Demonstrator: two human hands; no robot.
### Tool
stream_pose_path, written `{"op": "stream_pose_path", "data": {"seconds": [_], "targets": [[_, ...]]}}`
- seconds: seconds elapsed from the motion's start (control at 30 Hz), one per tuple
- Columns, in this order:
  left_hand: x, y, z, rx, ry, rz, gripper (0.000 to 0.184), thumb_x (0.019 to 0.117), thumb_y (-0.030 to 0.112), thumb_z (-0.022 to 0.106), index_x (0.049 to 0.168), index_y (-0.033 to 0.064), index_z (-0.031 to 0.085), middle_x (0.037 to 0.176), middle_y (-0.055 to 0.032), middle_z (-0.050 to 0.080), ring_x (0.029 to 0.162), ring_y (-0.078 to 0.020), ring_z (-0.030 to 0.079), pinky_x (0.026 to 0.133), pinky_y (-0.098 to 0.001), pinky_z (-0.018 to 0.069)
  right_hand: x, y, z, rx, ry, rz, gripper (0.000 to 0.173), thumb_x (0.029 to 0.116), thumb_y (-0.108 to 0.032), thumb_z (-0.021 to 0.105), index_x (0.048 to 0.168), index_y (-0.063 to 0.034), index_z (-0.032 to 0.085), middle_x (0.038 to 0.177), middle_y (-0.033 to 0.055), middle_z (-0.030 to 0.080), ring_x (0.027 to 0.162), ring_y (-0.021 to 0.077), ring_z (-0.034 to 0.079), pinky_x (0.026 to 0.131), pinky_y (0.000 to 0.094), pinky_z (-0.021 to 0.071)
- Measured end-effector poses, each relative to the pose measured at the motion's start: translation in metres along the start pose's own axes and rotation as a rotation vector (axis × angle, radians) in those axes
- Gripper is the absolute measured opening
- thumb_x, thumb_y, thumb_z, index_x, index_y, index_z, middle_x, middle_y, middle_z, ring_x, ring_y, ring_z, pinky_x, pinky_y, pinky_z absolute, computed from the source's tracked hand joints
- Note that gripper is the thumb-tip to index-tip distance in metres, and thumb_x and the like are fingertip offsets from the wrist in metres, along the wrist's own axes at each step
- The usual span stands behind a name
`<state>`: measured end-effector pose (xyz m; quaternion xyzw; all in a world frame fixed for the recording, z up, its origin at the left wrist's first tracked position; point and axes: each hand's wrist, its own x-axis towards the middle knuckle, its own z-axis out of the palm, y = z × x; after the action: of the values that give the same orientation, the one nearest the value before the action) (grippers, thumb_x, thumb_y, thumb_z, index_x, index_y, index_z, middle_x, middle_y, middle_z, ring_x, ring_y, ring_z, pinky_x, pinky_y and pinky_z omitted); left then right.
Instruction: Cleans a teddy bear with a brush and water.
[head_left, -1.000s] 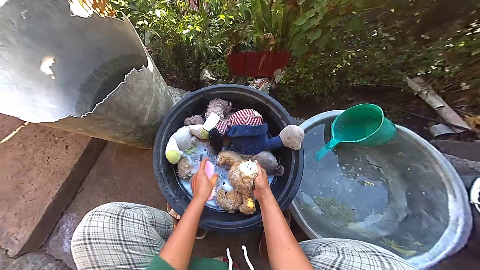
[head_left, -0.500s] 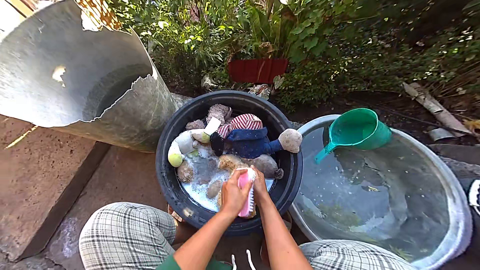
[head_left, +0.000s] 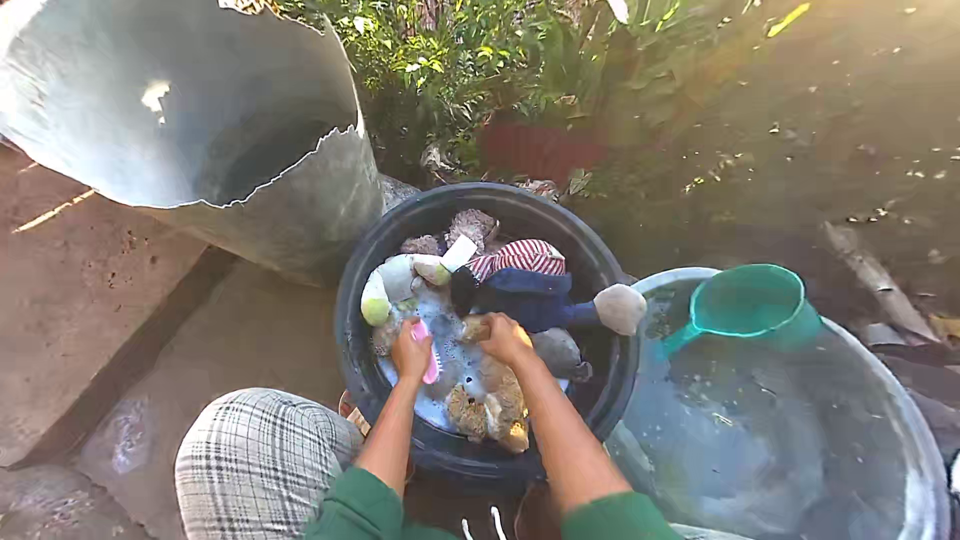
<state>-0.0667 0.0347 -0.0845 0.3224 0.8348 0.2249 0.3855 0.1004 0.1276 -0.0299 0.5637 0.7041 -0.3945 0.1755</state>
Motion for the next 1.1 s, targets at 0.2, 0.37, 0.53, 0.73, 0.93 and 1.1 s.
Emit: {"op": "stream_pose_path", "data": {"seconds": [0.2,0.37,0.53,0.73,0.93,1.1], "targets": [[-0.009,-0.001,0.005,0.135,-0.141,0.028,0.068,0.0937,0.017,0.069,0.156,0.0209,0.043,0.141,-0.0191,0.06,0.125,-0.0387,0.062,0.102,-0.0603,0.0505,0.038,0.001,0.057,-0.396,0.211,-0.073,0.053,0.0849,-0.002,0.068,0.137,-0.0014,0.059,0.143,0.0213,0.056,0.139,0.0431,0.044,0.108,0.0632,0.0369],[0.005,-0.001,0.007,0.151,-0.158,0.085,0.07,0.0917,0.013,0.071,0.155,0.0189,0.043,0.143,-0.0226,0.057,0.126,-0.0392,0.061,0.103,-0.0573,0.0505,0.013,0.038,0.055,-0.033,0.396,-0.238,0.05,0.0737,-0.022,0.079,0.119,-0.0018,0.071,0.129,0.0216,0.062,0.13,0.0441,0.049,0.106,0.0613,0.0383],[0.009,-0.023,0.032,0.238,-0.256,0.051,0.061,0.0925,0.015,0.069,0.15,0.0161,0.051,0.153,-0.0255,0.046,0.131,-0.0436,0.056,0.104,-0.0603,0.0487,-0.041,0.057,0.04,0.172,0.363,-0.198,0.07,0.0721,-0.018,0.084,0.132,0.0065,0.057,0.129,0.0286,0.06,0.125,0.0429,0.056,0.108,0.0561,0.0416],[0.021,-0.032,0.04,0.314,-0.227,0.041,0.069,0.0907,0.018,0.073,0.154,0.017,0.045,0.152,-0.0256,0.047,0.132,-0.0441,0.056,0.104,-0.0625,0.0479,-0.051,0.047,-0.002,-0.335,-0.145,-0.158,0.082,0.075,-0.017,0.087,0.148,-0.0079,0.05,0.152,0.0215,0.045,0.144,0.0481,0.034,0.108,0.0687,0.0364],[-0.003,-0.042,0.027,0.192,-0.177,-0.013,0.061,0.0979,0.022,0.069,0.155,0.0223,0.046,0.15,-0.0284,0.048,0.134,-0.0469,0.053,0.107,-0.0624,0.046,-0.06,0.051,0.008,-0.097,0.067,-0.213,0.065,0.078,-0.031,0.082,0.127,0.0065,0.061,0.137,0.0265,0.055,0.135,0.0428,0.046,0.115,0.0571,0.0315],[-0.06,0.02,-0.001,-0.155,-0.003,0.135,0.051,0.0921,0.016,0.073,0.141,0.0069,0.061,0.138,-0.0186,0.064,0.129,-0.0351,0.061,0.109,-0.0561,0.0456,-0.063,0.06,0.045,0.456,0.389,-0.129,0.055,0.0783,-0.016,0.079,0.126,0.0071,0.064,0.126,0.0274,0.064,0.123,0.0393,0.058,0.111,0.0544,0.039]]}}
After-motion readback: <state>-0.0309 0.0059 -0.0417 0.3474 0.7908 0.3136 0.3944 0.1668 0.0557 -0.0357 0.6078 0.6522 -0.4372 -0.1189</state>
